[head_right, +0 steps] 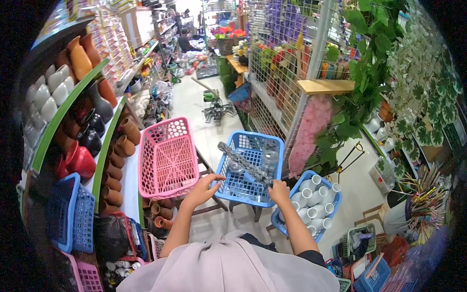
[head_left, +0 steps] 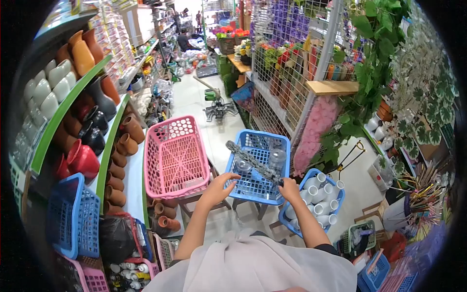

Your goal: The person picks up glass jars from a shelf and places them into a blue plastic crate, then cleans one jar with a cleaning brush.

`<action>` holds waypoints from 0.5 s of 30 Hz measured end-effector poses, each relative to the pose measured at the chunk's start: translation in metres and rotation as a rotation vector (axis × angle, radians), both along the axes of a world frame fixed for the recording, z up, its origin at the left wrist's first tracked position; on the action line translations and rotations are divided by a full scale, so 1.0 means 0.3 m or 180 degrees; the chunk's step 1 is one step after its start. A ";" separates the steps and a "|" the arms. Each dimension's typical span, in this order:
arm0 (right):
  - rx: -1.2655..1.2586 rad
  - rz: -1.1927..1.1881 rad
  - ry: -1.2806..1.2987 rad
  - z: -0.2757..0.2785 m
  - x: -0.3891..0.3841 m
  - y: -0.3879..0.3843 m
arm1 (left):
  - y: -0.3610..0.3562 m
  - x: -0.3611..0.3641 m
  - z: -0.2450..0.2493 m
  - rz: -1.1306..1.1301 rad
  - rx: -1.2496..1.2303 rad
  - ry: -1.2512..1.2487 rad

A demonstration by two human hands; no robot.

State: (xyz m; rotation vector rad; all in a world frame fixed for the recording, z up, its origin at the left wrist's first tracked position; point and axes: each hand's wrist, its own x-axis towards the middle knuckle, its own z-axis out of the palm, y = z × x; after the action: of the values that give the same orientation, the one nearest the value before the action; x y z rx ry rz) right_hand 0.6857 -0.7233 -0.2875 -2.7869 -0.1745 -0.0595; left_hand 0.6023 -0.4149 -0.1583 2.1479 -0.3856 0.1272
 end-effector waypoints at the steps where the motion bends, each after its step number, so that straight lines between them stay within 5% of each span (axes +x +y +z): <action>1: 0.0017 0.0022 0.0045 -0.012 0.004 -0.005 | -0.026 0.035 -0.019 -0.0090 -0.0074 0.0096; 7: 0.0004 -0.0080 -0.0046 -0.073 0.057 -0.020 | -0.140 0.201 -0.205 -0.0281 -0.0165 0.0562; 9: 0.0840 -0.0063 0.0053 -0.077 0.066 -0.040 | -0.163 0.233 -0.278 -0.0363 -0.0110 0.0676; 15: 0.1724 -0.0115 -0.0468 -0.020 -0.032 -0.144 | -0.235 0.316 -0.486 -0.0771 -0.0033 0.1048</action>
State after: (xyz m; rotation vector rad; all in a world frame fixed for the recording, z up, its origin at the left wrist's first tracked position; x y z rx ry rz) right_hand 0.6760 -0.7666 -0.2934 -2.2445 -0.1216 -0.2777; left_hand 0.6970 -0.4854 -0.3040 2.0473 -0.4448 -0.3564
